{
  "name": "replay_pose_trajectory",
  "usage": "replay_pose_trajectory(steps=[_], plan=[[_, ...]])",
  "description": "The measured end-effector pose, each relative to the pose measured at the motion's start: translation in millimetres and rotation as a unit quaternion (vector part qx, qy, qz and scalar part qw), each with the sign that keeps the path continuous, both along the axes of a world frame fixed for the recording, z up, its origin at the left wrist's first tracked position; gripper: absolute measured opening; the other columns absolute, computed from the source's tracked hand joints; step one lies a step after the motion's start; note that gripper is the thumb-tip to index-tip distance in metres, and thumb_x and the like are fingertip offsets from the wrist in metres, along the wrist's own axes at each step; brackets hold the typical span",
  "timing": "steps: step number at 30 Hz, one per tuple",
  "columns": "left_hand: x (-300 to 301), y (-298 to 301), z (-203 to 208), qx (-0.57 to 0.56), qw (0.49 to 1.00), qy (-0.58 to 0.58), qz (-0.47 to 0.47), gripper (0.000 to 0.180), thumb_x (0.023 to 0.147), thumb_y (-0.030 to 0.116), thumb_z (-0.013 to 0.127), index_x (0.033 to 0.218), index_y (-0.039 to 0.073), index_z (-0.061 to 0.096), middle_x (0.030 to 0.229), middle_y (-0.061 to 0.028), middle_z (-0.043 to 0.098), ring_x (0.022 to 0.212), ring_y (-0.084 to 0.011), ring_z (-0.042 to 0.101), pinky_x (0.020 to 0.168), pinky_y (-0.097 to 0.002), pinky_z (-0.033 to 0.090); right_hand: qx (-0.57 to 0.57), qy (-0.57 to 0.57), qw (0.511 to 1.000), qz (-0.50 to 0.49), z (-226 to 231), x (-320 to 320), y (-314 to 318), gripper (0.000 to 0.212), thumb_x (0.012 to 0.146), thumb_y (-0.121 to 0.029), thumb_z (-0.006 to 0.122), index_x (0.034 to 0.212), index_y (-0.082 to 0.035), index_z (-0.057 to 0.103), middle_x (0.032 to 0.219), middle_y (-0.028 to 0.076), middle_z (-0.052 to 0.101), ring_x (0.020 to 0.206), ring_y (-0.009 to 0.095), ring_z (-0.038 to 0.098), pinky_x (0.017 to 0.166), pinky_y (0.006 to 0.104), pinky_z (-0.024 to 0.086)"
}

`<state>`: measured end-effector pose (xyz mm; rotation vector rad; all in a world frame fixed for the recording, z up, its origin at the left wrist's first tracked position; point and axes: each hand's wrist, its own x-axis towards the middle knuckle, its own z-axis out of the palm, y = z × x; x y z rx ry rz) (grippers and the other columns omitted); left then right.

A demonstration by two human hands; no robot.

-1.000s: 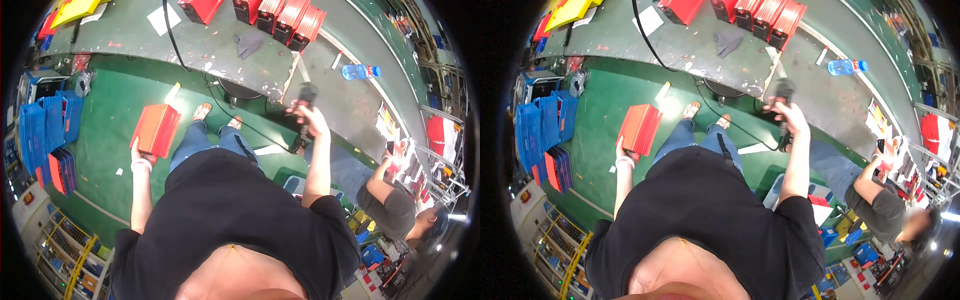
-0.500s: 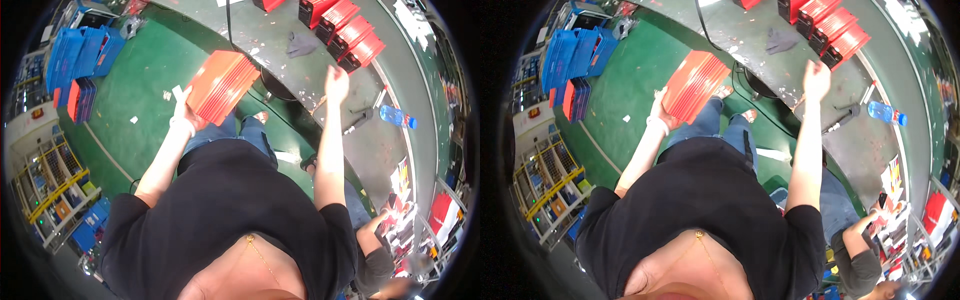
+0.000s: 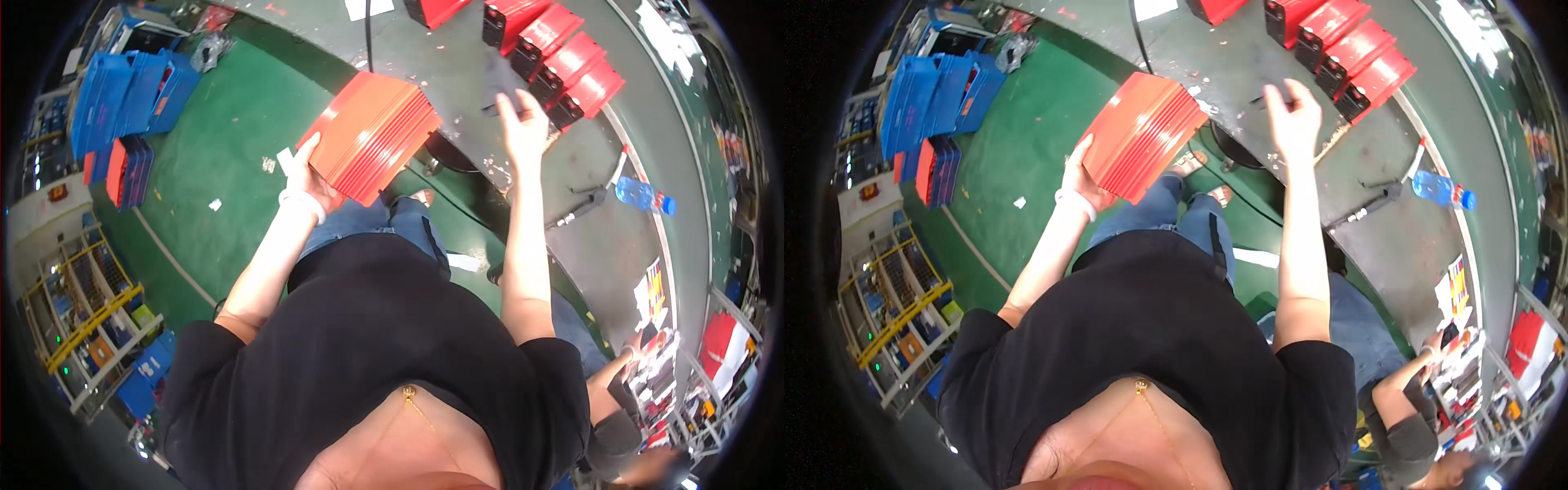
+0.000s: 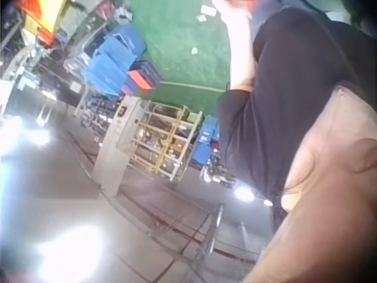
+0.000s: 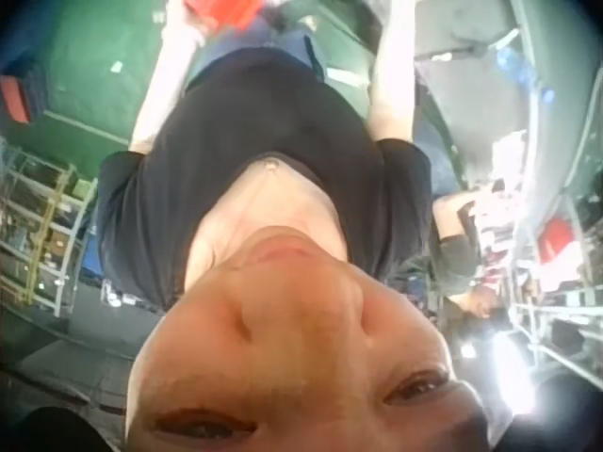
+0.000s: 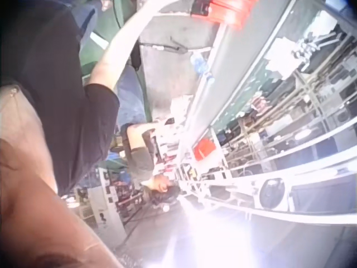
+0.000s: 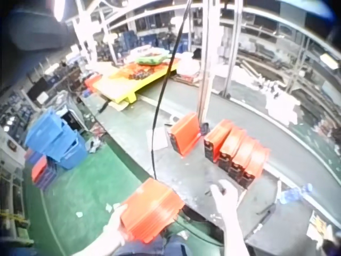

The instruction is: Assembling and cleaning electronic power inverters on a production line.

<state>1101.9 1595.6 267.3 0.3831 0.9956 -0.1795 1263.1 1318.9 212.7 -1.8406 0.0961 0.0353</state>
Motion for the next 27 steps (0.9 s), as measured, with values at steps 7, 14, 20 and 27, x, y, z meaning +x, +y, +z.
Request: replay_pose_trajectory(steps=[7,14,20,27], plan=[[47,-27,18,0.048,0.998,-0.021,-0.018,0.043,0.080,0.031,0.065,0.115,0.008,0.055,0.113,-0.0092,0.060,0.104,-0.0274,0.056,0.089,-0.0444,0.047,-0.314,-0.236,0.907,0.151,49,-48,27,0.011,0.076,-0.011,0.061,0.083,-0.002,0.060,0.075,0.011,0.052,0.074,0.028,0.054,0.067,0.0367,0.043],[83,-30,-8,0.036,0.991,-0.111,-0.062,0.049,0.078,0.030,0.067,0.119,0.009,0.051,0.116,-0.0105,0.057,0.102,-0.0293,0.056,0.087,-0.0470,0.047,-0.422,-0.247,0.867,0.094,57,-61,27,0.017,0.072,-0.009,0.057,0.088,-0.006,0.062,0.081,0.009,0.049,0.080,0.027,0.049,0.069,0.0394,0.036],[100,-49,-1,0.049,0.986,-0.136,-0.083,0.046,0.076,0.031,0.069,0.115,0.012,0.053,0.114,-0.0103,0.058,0.103,-0.0300,0.056,0.085,-0.0492,0.047,-0.466,-0.252,0.828,0.182,86,-114,56,0.020,0.068,-0.008,0.054,0.087,-0.005,0.059,0.080,0.011,0.046,0.079,0.028,0.047,0.070,0.0403,0.034],[120,-65,23,-0.057,0.984,-0.140,-0.092,0.043,0.081,0.030,0.064,0.115,0.007,0.053,0.115,-0.0116,0.059,0.103,-0.0305,0.057,0.088,-0.0508,0.046,-0.125,-0.105,0.966,0.201,91,-121,11,0.024,0.068,-0.002,0.057,0.087,-0.011,0.069,0.087,0.006,0.062,0.077,0.018,0.056,0.070,0.0304,0.045]])
